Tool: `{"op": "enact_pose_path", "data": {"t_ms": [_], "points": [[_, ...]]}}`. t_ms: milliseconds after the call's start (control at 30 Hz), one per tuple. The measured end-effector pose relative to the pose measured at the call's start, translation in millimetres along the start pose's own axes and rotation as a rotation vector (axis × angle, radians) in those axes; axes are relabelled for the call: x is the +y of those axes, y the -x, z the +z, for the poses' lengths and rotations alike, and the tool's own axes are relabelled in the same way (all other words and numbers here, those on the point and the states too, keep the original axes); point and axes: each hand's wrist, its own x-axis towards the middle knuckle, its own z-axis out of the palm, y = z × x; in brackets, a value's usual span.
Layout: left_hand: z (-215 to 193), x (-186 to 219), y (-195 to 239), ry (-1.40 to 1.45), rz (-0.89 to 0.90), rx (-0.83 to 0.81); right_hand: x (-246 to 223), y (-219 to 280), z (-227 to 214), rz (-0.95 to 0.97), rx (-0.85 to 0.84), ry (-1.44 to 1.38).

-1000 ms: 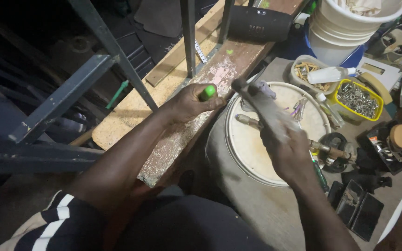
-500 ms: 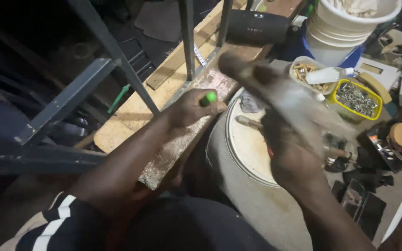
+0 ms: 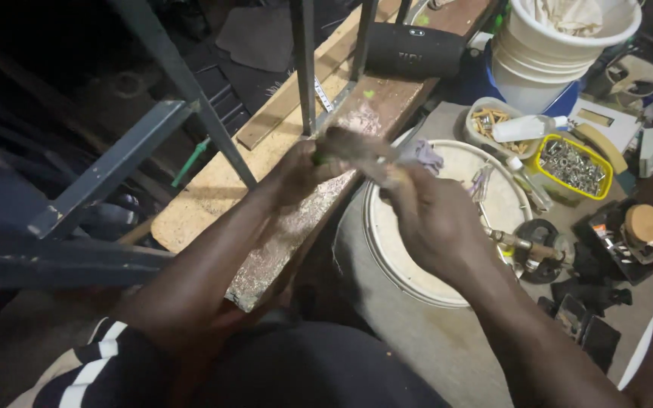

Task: Repairing or assembling a brass fixture using various hand tools including a hammer, screwdriver, and pliers.

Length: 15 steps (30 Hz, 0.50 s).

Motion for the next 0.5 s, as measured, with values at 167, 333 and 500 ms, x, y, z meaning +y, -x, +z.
{"op": "enact_pose_path", "data": {"t_ms": [167, 333, 500], "points": [[-4, -2, 1, 0.203, 0.035, -0.011, -5, 2, -4, -0.047, -0.044, 0.012], [-6, -2, 0, 0.115, 0.097, -0.032, 7, 2, 6, -0.617, 0.195, 0.101], [-7, -24, 3, 0.206, 0.098, -0.039, -16, 19, -4, -0.152, 0.012, -0.132]]}}
